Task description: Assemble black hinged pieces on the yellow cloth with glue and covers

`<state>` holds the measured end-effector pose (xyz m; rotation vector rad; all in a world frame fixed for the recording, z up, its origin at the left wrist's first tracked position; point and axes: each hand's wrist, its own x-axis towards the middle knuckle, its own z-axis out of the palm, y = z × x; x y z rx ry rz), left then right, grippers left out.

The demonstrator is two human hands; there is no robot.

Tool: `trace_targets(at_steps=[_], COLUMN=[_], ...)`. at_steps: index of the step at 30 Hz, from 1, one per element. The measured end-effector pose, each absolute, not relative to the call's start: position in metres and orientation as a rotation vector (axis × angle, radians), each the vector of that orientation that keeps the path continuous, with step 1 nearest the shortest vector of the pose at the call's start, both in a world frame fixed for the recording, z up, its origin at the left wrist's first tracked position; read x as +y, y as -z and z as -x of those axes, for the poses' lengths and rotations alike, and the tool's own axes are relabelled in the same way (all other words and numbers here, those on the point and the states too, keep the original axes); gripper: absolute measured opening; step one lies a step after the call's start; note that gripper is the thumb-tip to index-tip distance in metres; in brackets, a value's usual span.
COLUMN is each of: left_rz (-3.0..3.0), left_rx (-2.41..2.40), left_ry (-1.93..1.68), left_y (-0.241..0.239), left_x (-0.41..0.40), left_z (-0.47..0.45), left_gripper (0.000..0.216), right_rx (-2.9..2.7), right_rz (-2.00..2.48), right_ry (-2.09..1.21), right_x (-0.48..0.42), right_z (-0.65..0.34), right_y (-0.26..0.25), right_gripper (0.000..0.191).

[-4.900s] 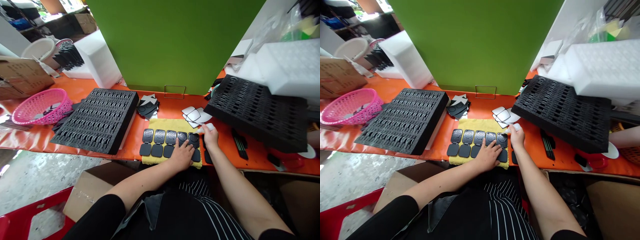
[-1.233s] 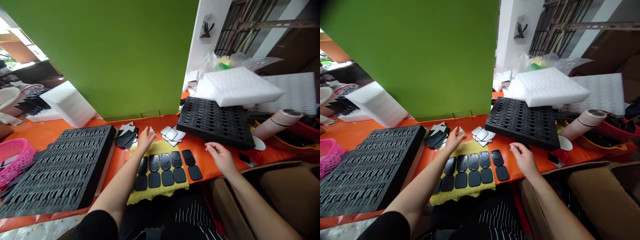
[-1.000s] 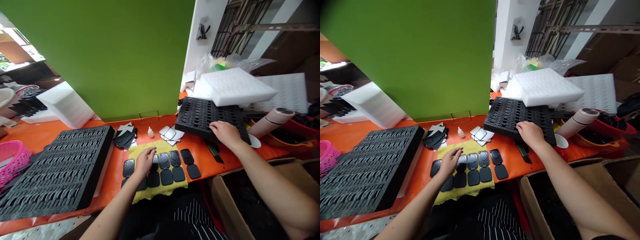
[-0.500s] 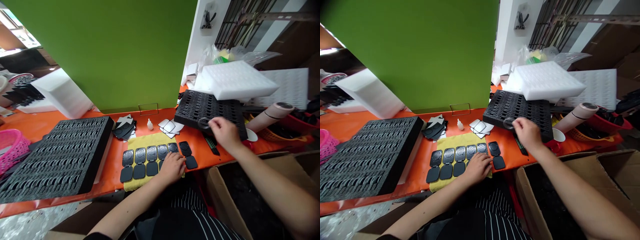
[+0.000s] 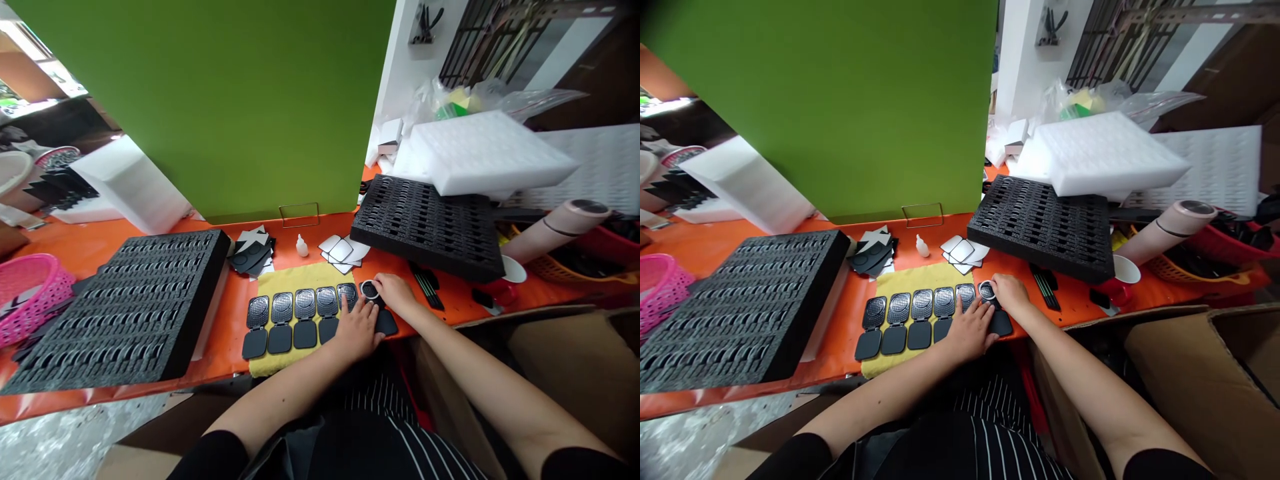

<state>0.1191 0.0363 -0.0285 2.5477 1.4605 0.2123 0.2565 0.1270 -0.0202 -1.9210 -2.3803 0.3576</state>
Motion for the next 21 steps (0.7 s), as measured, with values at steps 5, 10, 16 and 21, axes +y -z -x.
trace_targets(at_steps=[5, 10, 16, 21], left_rz=[-2.562, -2.541, -2.496, -2.492], left_rx=[1.495, 1.511, 1.555, 1.532], left_ry=[-0.199, -0.151, -0.157, -0.235], left_y=[0.031, 0.032, 0.027, 0.016], left_x=[0.04, 0.047, 0.054, 0.045], left_z=[-0.12, -0.121, -0.125, -0.108], left_gripper=[0.06, 0.064, 0.063, 0.053], right_rx=[-2.405, -2.39, -2.17, -2.536], right_rz=[1.9, 1.747, 1.595, 1.692], right_ry=[-0.323, -0.313, 0.124, 0.314], right_x=[0.124, 0.111, 0.157, 0.207], right_z=[-0.258, -0.268, -0.291, -0.292], right_y=[0.018, -0.007, -0.068, -0.086], right_gripper=[0.032, 0.033, 0.034, 0.028])
